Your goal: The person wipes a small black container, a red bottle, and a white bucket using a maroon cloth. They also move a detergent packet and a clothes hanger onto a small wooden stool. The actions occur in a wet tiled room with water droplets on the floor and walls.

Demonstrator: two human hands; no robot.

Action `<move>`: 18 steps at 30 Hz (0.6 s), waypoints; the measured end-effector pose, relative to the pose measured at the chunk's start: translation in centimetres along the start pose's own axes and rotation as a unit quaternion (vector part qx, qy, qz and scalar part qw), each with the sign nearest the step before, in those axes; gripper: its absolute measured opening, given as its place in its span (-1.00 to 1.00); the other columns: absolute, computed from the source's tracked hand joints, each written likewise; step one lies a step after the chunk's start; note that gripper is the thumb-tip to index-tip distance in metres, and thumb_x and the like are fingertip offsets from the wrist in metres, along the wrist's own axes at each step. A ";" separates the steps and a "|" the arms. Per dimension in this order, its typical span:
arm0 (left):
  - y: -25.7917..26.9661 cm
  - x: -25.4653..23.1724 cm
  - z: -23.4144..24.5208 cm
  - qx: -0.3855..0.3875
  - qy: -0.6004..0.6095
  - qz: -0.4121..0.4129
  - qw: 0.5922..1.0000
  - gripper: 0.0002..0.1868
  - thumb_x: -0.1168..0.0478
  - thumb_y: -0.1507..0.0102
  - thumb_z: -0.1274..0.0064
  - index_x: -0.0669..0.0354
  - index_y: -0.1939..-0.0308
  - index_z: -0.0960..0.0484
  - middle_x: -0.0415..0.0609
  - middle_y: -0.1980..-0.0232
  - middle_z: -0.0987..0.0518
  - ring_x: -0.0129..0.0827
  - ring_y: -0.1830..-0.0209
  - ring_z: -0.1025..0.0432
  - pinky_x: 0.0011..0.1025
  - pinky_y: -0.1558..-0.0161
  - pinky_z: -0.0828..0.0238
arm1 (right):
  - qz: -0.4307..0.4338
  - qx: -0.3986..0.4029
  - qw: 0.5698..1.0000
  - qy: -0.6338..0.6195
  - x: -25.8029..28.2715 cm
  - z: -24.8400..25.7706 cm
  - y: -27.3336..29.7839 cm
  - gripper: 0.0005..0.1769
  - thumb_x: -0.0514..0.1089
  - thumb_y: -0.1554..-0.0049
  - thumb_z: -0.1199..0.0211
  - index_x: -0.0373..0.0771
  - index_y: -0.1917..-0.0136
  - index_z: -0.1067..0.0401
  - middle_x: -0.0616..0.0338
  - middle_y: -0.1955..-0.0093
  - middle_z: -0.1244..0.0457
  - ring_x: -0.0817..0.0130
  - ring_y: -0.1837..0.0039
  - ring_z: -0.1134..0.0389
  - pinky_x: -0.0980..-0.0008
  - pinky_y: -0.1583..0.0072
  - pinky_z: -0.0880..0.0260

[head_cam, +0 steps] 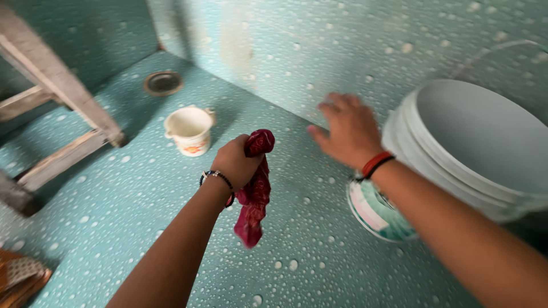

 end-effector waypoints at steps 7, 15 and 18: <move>-1.6 -3.0 -2.3 0.022 -0.019 -0.027 0.999 -0.63 0.04 -0.18 -0.16 0.06 -0.02 -0.62 0.16 0.08 -0.68 0.08 0.01 -0.56 -0.09 -0.03 -0.48 | -0.388 0.231 0.891 0.054 -13.0 2.4 3.6 0.35 0.21 0.11 -0.50 -0.25 -0.68 0.21 -0.25 -0.40 -0.22 -0.22 -0.37 -0.28 -0.10 -0.26 -0.35; -4.3 -4.0 -2.1 0.026 -0.066 -0.040 0.997 -0.59 0.02 -0.17 -0.19 0.08 -0.04 -0.62 0.18 0.07 -0.68 0.12 0.01 -0.55 -0.07 -0.04 -0.48 | -0.371 0.266 0.888 -0.054 -17.3 -1.8 6.6 -0.20 -0.05 0.17 -0.50 -0.44 -0.28 -0.42 -0.31 -0.27 -0.31 -0.11 -0.33 -0.36 0.15 -0.35 -0.35; -4.7 -3.9 -1.5 0.018 -0.080 -0.032 0.996 -0.59 0.02 -0.17 -0.19 0.07 -0.05 -0.62 0.18 0.05 -0.68 0.11 0.00 -0.55 -0.07 -0.06 -0.48 | -0.383 0.247 0.887 -0.070 -16.5 -1.8 6.3 -0.31 -0.19 0.15 -0.36 -0.45 -0.27 -0.43 -0.32 -0.24 -0.34 -0.12 -0.31 -0.39 0.14 -0.33 -0.39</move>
Point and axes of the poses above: each hand's wrist, its own y-axis away from the middle knuckle, its own z-axis out of the back of the hand, x = y × z, the point moved 1 cm from there along -y, towards the middle knuckle
